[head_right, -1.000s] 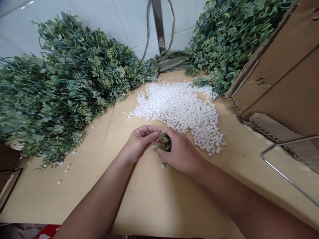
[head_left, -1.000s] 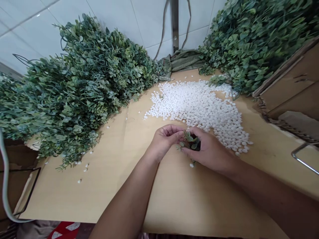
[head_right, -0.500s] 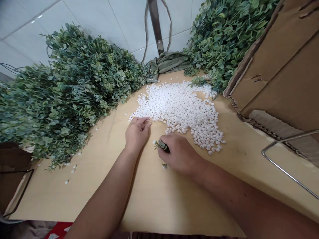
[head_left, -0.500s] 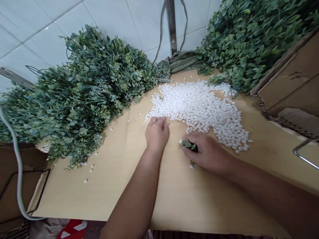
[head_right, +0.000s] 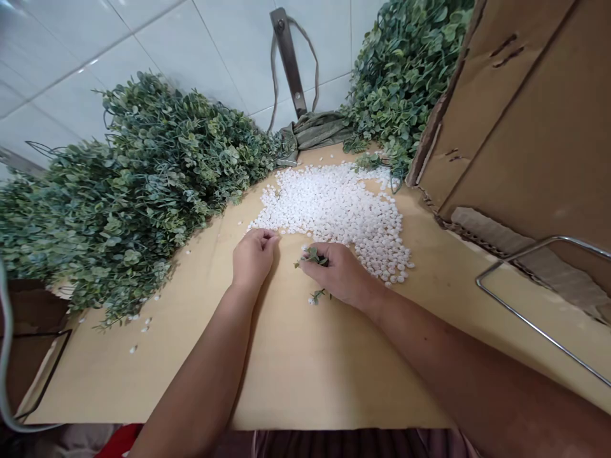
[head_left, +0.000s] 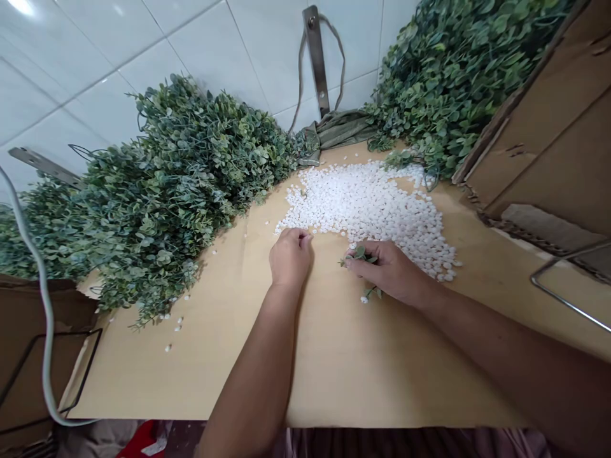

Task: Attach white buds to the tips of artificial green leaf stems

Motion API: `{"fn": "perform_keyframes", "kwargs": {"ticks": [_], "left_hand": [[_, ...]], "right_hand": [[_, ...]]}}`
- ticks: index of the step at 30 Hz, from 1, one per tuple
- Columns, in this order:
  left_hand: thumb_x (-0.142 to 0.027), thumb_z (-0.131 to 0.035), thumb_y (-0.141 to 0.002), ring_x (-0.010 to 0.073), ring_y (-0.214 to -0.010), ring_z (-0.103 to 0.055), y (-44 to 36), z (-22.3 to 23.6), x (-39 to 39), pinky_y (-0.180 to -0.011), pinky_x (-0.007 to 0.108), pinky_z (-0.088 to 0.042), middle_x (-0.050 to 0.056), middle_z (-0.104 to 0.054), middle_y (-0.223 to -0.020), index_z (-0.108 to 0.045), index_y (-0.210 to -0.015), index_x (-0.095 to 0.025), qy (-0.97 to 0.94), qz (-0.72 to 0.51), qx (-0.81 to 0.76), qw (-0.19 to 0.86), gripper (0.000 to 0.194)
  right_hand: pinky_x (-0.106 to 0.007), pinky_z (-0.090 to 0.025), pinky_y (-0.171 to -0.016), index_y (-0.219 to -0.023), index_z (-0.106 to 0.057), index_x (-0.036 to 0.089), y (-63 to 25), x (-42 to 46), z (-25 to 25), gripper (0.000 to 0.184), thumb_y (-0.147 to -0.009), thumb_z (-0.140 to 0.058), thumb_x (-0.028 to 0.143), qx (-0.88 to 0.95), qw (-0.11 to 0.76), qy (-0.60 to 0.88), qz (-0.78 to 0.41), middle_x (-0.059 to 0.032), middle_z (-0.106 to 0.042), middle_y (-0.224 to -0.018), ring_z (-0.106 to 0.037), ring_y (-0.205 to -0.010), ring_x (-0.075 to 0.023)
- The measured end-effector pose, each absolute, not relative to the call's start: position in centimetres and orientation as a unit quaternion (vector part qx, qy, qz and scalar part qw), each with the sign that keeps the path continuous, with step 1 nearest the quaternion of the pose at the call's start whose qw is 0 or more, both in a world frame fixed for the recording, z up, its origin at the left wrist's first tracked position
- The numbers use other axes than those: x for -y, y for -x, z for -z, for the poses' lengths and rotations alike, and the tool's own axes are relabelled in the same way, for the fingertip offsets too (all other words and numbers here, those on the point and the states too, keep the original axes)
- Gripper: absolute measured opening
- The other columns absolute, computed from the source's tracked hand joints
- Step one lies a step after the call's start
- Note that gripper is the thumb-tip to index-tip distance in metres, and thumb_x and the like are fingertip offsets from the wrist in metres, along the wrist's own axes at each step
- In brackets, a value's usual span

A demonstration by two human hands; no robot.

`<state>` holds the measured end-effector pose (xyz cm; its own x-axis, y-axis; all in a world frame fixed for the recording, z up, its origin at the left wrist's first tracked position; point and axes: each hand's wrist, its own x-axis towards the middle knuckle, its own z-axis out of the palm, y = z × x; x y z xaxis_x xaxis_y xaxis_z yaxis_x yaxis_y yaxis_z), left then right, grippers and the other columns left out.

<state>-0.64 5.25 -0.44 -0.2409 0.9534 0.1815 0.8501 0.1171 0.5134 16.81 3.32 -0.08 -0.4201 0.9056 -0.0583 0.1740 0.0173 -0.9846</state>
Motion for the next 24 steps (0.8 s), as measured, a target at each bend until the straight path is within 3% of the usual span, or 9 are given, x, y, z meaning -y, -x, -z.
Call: {"fn": "perform_keyframes", "kwargs": {"ticks": [4, 9, 15, 24], "left_hand": [[-0.022, -0.060, -0.071, 0.0105, -0.056, -0.055, 0.5, -1.0, -3.0, -0.060, 0.024, -0.042, 0.000, -0.064, -0.066, -0.063, -0.072, -0.017, -0.495, -0.427, -0.677, 0.338, 0.006], [-0.025, -0.076, -0.057, 0.0065, -0.055, -0.057, -0.6, -1.5, -0.4, -0.054, 0.018, -0.041, 0.002, -0.069, -0.068, -0.070, -0.079, -0.015, -0.326, -0.486, -0.567, 0.580, 0.026], [-0.028, -0.080, -0.052, 0.0051, -0.052, -0.056, -1.2, -0.5, -0.5, -0.052, 0.015, -0.041, -0.001, -0.065, -0.054, -0.070, -0.068, -0.016, -0.288, -0.497, -0.522, 0.631, 0.022], [-0.027, -0.084, -0.044, 0.0069, -0.055, -0.061, -1.3, -0.5, -0.7, -0.055, 0.017, -0.045, 0.000, -0.069, -0.058, -0.072, -0.067, -0.017, -0.275, -0.493, -0.513, 0.646, 0.028]], "right_hand": [[-0.022, -0.023, -0.046, -0.061, -0.050, 0.016, -16.8, -3.5, 0.2, 0.022, -0.070, -0.053, 0.035, 0.607, 0.363, 0.414, -0.573, 0.0048, -0.039, -0.054, -0.031, -0.049, -0.0076], [-0.022, -0.023, -0.046, -0.063, -0.051, 0.015, -16.4, -3.2, 0.0, 0.013, -0.069, -0.054, 0.027, 0.608, 0.395, 0.387, -0.570, 0.0055, -0.039, -0.054, -0.030, -0.050, -0.0071], [-0.022, -0.024, -0.046, -0.064, -0.051, 0.015, -16.2, -2.7, -0.2, 0.013, -0.072, -0.051, 0.025, 0.633, 0.397, 0.378, -0.547, 0.0058, -0.037, -0.054, -0.030, -0.049, -0.0071], [-0.021, -0.027, -0.045, -0.065, -0.051, 0.015, -16.4, -2.5, -0.3, 0.011, -0.074, -0.049, 0.022, 0.642, 0.394, 0.397, -0.524, 0.0047, -0.040, -0.055, -0.033, -0.050, -0.0076]]}}
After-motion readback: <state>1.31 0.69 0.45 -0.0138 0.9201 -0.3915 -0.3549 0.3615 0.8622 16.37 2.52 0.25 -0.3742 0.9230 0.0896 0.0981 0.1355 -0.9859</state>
